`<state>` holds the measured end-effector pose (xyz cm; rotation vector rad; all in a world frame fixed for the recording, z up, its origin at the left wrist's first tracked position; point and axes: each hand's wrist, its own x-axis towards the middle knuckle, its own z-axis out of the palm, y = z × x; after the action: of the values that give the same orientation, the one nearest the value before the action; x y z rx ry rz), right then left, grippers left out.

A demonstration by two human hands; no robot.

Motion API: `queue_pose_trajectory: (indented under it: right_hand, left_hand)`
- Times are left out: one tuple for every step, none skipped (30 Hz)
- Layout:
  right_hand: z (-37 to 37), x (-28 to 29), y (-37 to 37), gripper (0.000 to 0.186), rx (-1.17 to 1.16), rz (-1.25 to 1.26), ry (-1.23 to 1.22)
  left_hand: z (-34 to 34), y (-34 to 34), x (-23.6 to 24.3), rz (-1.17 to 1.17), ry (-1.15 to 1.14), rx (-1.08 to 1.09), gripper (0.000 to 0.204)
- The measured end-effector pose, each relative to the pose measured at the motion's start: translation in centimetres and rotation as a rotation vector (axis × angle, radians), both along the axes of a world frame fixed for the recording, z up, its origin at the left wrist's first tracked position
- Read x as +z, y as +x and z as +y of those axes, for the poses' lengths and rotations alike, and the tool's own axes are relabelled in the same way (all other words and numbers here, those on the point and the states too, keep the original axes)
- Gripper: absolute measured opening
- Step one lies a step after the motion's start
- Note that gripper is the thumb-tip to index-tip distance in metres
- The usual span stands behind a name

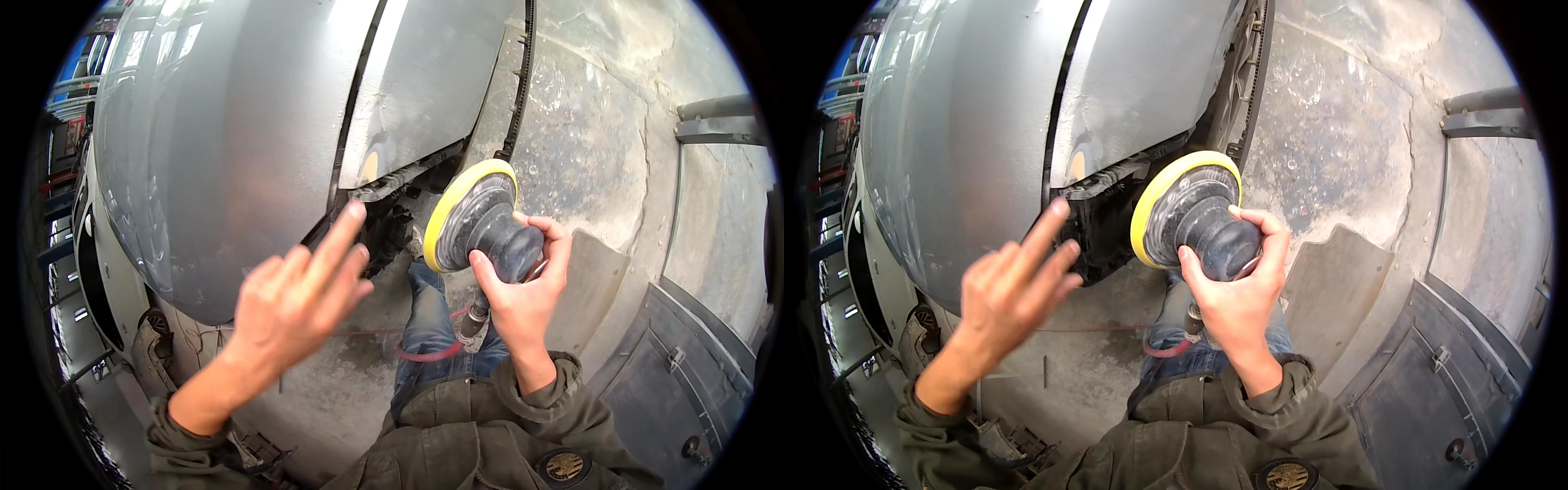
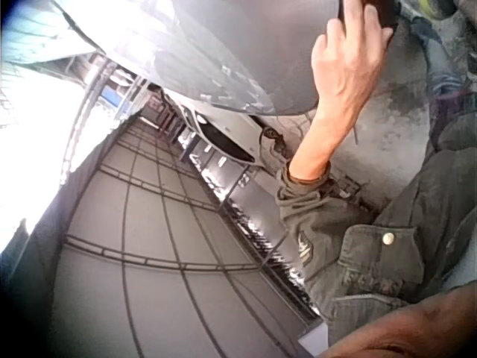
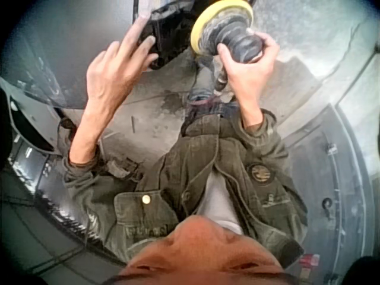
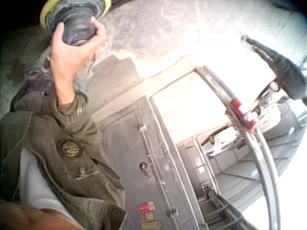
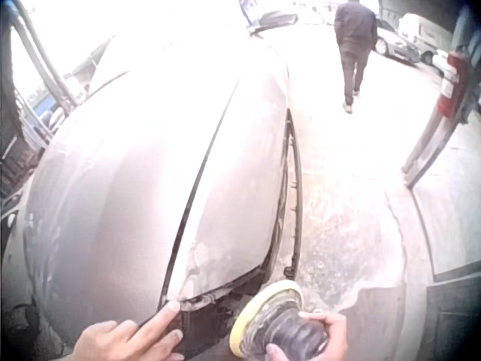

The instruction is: The person sands a detached car bumper and the front fender of a silver car using a pneumatic orbital sander. They repeatedly sand edges and flat surfaces, frequently pausing to touch and check the sanded areas. The person also walks to a workbench to retrieve a new sanding disc and returns to continue sanding.

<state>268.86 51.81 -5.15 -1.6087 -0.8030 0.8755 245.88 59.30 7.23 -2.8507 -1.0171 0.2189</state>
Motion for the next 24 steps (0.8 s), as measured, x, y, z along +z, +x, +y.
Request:
queue_pose_trajectory:
  right_hand:
    - [0.5, 0.0, -0.5, 0.068, 0.021, -0.018, 0.014]
    - [0.8, 0.3, -0.5, 0.067, 0.030, -0.038, 0.033]
    - [1.0, 0.5, -0.6, 0.066, 0.020, -0.018, 0.033]
    - [0.9, 0.6, -0.4, 0.066, 0.014, 0.000, 0.032]
    - [0.8, 0.6, -0.2, 0.066, 0.007, 0.017, 0.031]
    - [0.8, 0.7, 0.0, 0.065, 0.018, -0.014, 0.031]
    - [1.0, 0.7, 0.0, 0.065, 0.028, -0.045, 0.030]
    - [1.3, 0.8, 0.0, 0.064, 0.037, -0.076, 0.029]
    - [1.7, 1.1, -0.2, 0.064, 0.032, -0.069, 0.035]
    - [2.2, 1.4, -0.5, 0.064, 0.026, -0.061, 0.042]
    - [2.6, 1.7, -0.7, 0.064, 0.019, -0.053, 0.048]
    - [2.9, 2.1, -0.7, 0.064, 0.026, -0.071, 0.054]
    - [3.0, 2.3, -0.7, 0.064, 0.024, -0.078, 0.062]
    - [3.1, 2.4, -0.6, 0.064, 0.022, -0.086, 0.070]
    - [3.1, 2.5, -0.6, 0.065, 0.020, -0.094, 0.079]
    - [3.3, 2.8, -0.5, 0.065, 0.020, -0.116, 0.079]
    - [3.2, 2.9, -0.4, 0.065, 0.020, -0.138, 0.080]
    - [3.0, 3.0, -0.4, 0.065, 0.020, -0.161, 0.081]
    - [2.8, 3.2, -0.3, 0.065, 0.017, -0.169, 0.070]
    - [2.5, 3.5, 0.2, 0.065, 0.018, -0.169, 0.070]
    - [2.1, 3.9, 0.6, 0.065, 0.021, -0.169, 0.069]
    - [1.9, 4.4, 1.0, 0.065, 0.016, -0.140, 0.070]
    - [1.7, 5.1, 1.4, 0.065, 0.016, -0.109, 0.071]
    - [1.5, 5.5, 1.8, 0.065, 0.021, -0.077, 0.070]
  left_hand:
    - [-1.4, -0.6, -0.5, -0.067, -0.023, 0.022, 0.028]
    - [-2.5, -0.7, -1.0, -0.103, -0.031, 0.050, 0.027]
    - [-3.3, -0.6, -1.2, -0.140, -0.039, 0.076, 0.027]
    - [-4.1, 0.3, -1.2, -0.161, -0.111, 0.167, 0.042]
    - [-4.8, 0.6, -2.3, -0.207, -0.102, 0.206, 0.040]
    - [-5.2, 1.1, -3.1, -0.240, -0.105, 0.237, 0.039]
    - [-5.3, 1.3, -3.7, -0.273, -0.108, 0.266, 0.038]
    - [-5.3, 1.5, -4.0, -0.323, -0.124, 0.288, 0.038]
    - [-5.2, 1.7, -4.3, -0.374, -0.140, 0.309, 0.037]
    - [-5.2, 1.9, -4.6, -0.423, -0.155, 0.329, 0.036]
    - [-5.3, 2.0, -4.9, -0.468, -0.154, 0.345, 0.034]
    - [-5.4, 2.1, -5.3, -0.514, -0.153, 0.360, 0.031]
    - [-5.5, 2.4, -5.4, -0.561, -0.148, 0.376, 0.029]
    - [-5.4, 2.7, -5.1, -0.617, -0.178, 0.451, 0.026]
    - [-5.5, 2.7, -5.3, -0.681, -0.200, 0.499, 0.025]
    - [-5.3, 2.7, -5.7, -0.751, -0.214, 0.545, 0.024]
    - [-5.1, 2.8, -5.9, -0.823, -0.227, 0.590, 0.022]
    - [-5.1, 3.1, -5.3, -0.830, -0.295, 0.697, 0.020]
    - [-4.8, 3.2, -5.4, -0.861, -0.210, 0.682, 0.020]
    - [-4.6, 3.4, -5.7, -0.894, -0.129, 0.666, 0.020]
    - [-4.2, 3.7, -6.0, -0.925, -0.047, 0.653, 0.020]
    - [-3.6, 3.9, -6.1, -0.926, 0.101, 0.558, 0.022]
    - [-3.4, 4.2, -5.1, -0.864, 0.151, 0.521, 0.025]
    - [-3.5, 4.3, -4.6, -0.806, 0.139, 0.540, 0.028]
